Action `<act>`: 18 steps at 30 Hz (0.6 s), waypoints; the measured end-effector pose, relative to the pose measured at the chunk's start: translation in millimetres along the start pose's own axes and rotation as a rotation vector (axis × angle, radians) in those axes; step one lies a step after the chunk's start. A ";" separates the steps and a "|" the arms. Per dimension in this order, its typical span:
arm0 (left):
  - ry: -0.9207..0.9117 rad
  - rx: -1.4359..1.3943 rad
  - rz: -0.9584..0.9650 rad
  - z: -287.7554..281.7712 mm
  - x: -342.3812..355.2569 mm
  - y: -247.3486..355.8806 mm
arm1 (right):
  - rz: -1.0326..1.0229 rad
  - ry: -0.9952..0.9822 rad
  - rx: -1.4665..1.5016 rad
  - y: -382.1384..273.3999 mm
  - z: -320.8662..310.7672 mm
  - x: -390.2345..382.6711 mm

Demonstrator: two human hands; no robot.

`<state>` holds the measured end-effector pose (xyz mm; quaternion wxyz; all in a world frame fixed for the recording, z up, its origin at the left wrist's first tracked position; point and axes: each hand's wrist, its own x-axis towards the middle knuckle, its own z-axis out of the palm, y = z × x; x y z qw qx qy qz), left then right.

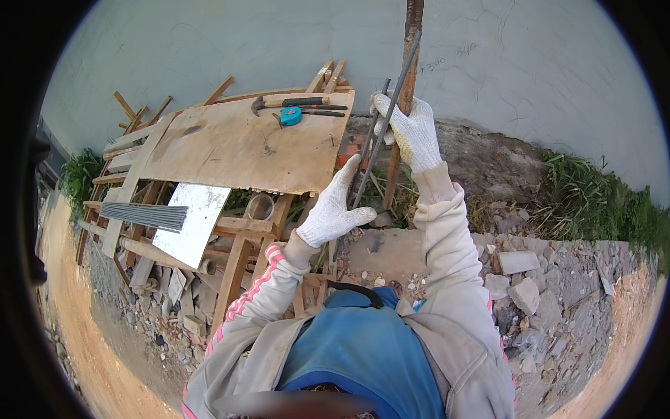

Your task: The person bends metal rods into U-shaped forms using a hammer and a wooden workbench as a fulcrum. They repeatedly position each rod, strike it with the hammer to create bends, and place the finished pieces aside.

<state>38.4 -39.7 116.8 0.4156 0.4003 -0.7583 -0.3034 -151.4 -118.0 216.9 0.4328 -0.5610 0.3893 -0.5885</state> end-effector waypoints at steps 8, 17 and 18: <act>0.213 0.589 0.049 -61.9 23.4 -17.2 | -0.249 0.200 -0.099 -4.3 -54.2 -8.1; 0.106 0.826 0.210 -76.3 100.0 -66.8 | -0.048 0.080 -0.148 26.3 -148.7 -0.6; 0.090 0.872 0.214 -76.4 108.3 -68.9 | -0.018 0.024 -0.117 31.5 -155.9 2.5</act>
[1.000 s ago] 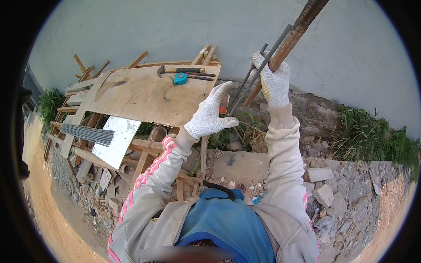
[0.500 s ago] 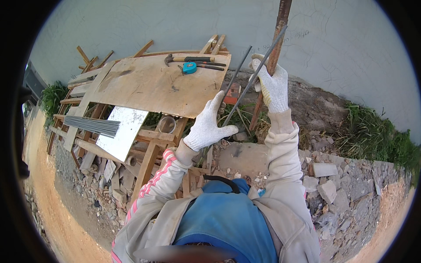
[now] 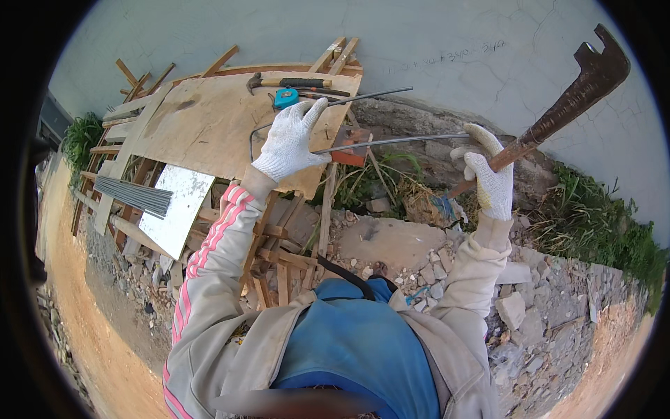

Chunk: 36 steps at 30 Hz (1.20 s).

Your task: The person bends metal rods into U-shaped forms using a hammer and a wooden workbench as a fulcrum. They repeatedly position each rod, strike it with the hammer to create bends, and place the finished pieces aside.

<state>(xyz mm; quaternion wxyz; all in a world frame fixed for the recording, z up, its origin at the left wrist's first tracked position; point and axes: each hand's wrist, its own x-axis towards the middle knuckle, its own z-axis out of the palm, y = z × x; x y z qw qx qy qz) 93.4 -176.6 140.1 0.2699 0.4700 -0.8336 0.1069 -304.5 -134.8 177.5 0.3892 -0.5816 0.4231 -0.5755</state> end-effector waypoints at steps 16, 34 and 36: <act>-0.039 -0.043 -0.005 30.8 65.0 2.7 | 0.293 0.008 0.039 124.4 -15.5 68.0; -0.088 -0.047 -0.698 77.1 -56.9 -1.0 | 0.508 -0.223 0.054 200.4 6.9 29.0; -0.025 0.009 -0.783 89.8 -50.4 -13.3 | 0.515 -0.250 0.018 204.3 11.8 34.1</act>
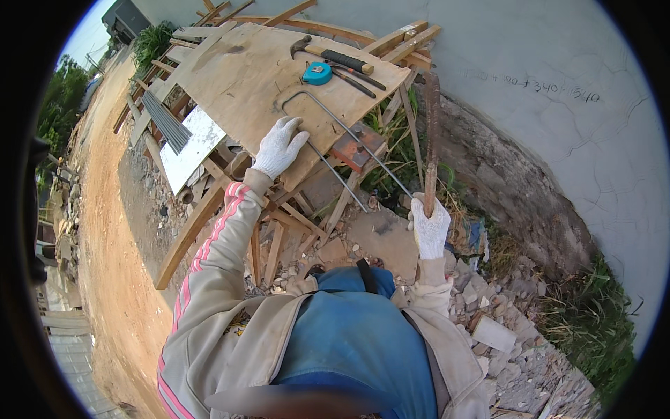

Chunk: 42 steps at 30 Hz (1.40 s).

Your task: The person bends metal rods into U-shaped forms using a hammer and a wooden workbench as a fulcrum. They repeatedly position each rod, strike it with the hammer to create bends, and place the finished pieces aside.

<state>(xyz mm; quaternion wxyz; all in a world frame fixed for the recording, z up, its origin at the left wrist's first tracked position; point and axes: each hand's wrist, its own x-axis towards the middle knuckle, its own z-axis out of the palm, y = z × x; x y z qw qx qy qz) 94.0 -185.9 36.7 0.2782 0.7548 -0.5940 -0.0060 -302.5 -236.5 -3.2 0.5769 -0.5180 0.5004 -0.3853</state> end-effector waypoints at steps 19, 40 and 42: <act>0.071 0.328 -0.101 64.4 95.9 -16.4 | 0.050 -0.118 0.024 -11.8 36.2 28.3; -0.082 0.490 -0.178 50.5 106.8 -15.7 | -0.208 -0.283 -0.962 -49.0 -132.0 25.2; -0.052 0.490 -0.173 51.4 107.5 -17.3 | -0.225 -0.340 -1.072 -56.0 -134.9 45.6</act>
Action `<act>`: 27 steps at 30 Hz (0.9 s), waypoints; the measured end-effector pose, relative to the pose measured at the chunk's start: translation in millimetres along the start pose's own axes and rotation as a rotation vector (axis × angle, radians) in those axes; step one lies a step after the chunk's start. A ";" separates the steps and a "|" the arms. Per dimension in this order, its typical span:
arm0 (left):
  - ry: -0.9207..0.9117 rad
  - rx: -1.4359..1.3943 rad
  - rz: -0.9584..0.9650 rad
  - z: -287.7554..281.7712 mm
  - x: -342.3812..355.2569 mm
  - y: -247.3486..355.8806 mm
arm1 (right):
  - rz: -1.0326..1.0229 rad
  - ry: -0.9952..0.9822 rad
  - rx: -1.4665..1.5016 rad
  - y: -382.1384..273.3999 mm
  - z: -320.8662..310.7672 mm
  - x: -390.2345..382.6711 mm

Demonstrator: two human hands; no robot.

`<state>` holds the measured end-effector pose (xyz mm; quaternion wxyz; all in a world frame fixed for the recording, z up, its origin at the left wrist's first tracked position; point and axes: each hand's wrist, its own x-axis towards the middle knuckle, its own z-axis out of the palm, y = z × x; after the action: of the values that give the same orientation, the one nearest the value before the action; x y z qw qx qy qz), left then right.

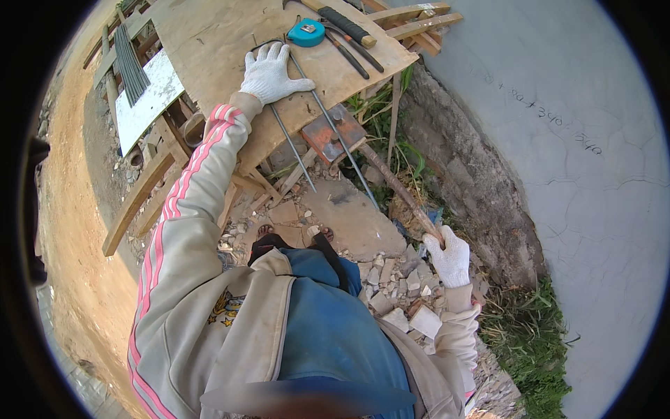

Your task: The person bends metal rods into U-shaped forms using a hammer and a wooden workbench as a fulcrum. They repeatedly position each rod, strike it with the hammer to create bends, and place the finished pieces aside.

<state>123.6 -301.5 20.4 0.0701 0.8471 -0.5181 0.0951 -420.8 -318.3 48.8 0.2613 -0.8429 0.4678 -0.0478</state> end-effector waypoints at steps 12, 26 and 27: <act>0.082 -0.011 -0.004 8.4 -0.4 -2.4 | -0.262 -0.214 -0.280 5.9 -59.2 130.3; 0.119 0.001 0.021 15.4 2.0 -6.0 | -0.403 -0.261 -0.365 1.6 -69.3 188.2; 0.122 0.002 0.021 14.9 2.4 -5.3 | -0.399 -0.263 -0.370 2.7 -68.0 188.2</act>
<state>130.7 -304.4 6.4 0.0999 0.8342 -0.5218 0.1476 -340.0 -499.5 75.1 0.1470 -0.9504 0.2561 0.0974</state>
